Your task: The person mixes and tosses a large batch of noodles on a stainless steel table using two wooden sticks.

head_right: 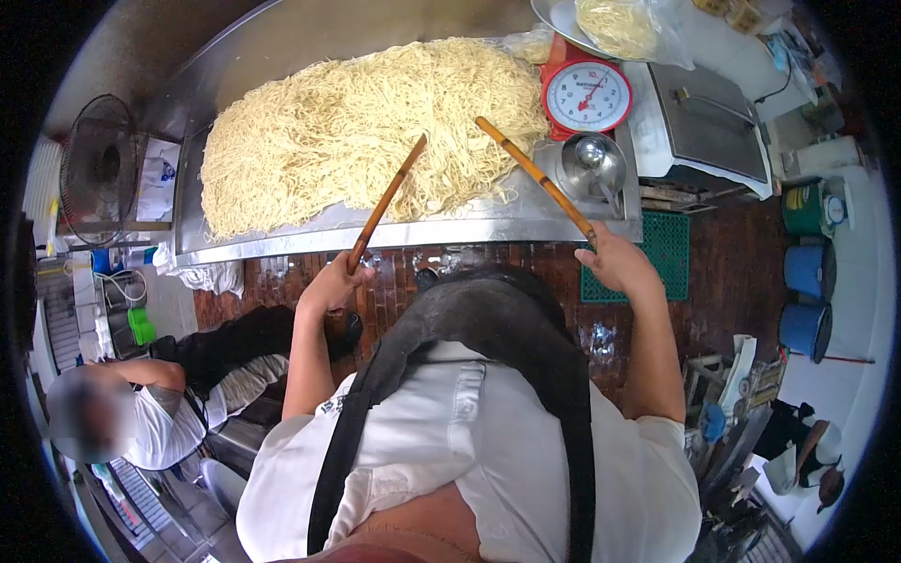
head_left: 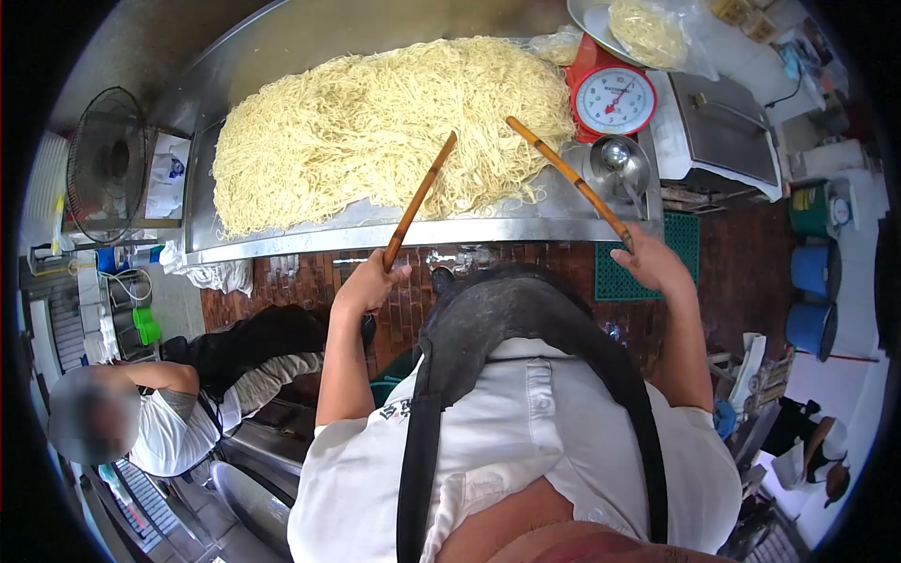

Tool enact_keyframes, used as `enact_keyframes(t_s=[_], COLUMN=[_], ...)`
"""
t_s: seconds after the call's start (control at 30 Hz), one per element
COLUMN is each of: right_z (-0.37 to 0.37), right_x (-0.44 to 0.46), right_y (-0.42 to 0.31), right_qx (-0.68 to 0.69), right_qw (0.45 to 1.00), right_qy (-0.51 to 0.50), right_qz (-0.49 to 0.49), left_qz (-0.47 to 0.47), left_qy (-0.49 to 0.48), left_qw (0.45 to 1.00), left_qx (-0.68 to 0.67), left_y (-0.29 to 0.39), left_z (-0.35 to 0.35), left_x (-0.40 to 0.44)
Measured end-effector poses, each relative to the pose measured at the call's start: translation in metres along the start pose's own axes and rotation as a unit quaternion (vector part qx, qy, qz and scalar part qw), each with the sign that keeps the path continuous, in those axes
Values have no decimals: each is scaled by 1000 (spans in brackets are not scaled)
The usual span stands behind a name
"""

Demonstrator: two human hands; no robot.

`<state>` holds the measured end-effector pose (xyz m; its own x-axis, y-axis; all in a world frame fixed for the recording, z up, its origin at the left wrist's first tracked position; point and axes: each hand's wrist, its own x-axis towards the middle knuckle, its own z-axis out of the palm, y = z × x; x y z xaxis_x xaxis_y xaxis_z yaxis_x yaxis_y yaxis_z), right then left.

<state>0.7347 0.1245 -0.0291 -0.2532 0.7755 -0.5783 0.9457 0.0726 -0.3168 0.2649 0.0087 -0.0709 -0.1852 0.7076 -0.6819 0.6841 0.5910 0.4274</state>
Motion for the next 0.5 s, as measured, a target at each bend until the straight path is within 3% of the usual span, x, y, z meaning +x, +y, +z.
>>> enact_keyframes(t_s=[0.13, 0.23, 0.33, 0.5], right_z=[-1, 0, 0, 2], right_x=[0, 1, 1, 0], right_y=[1, 4, 2, -1], right_qx=[-5, -9, -7, -2], right_qw=[1000, 1000, 1000, 1000], right_qy=[7, 15, 10, 1], right_qz=[-10, -21, -17, -6], left_qz=[53, -31, 42, 22], left_qy=[34, -17, 24, 8], left_qw=[997, 999, 998, 1000], left_qx=[39, 32, 42, 14], left_y=[-10, 17, -10, 0], left_z=[2, -11, 4, 5], left_x=[8, -7, 8, 0])
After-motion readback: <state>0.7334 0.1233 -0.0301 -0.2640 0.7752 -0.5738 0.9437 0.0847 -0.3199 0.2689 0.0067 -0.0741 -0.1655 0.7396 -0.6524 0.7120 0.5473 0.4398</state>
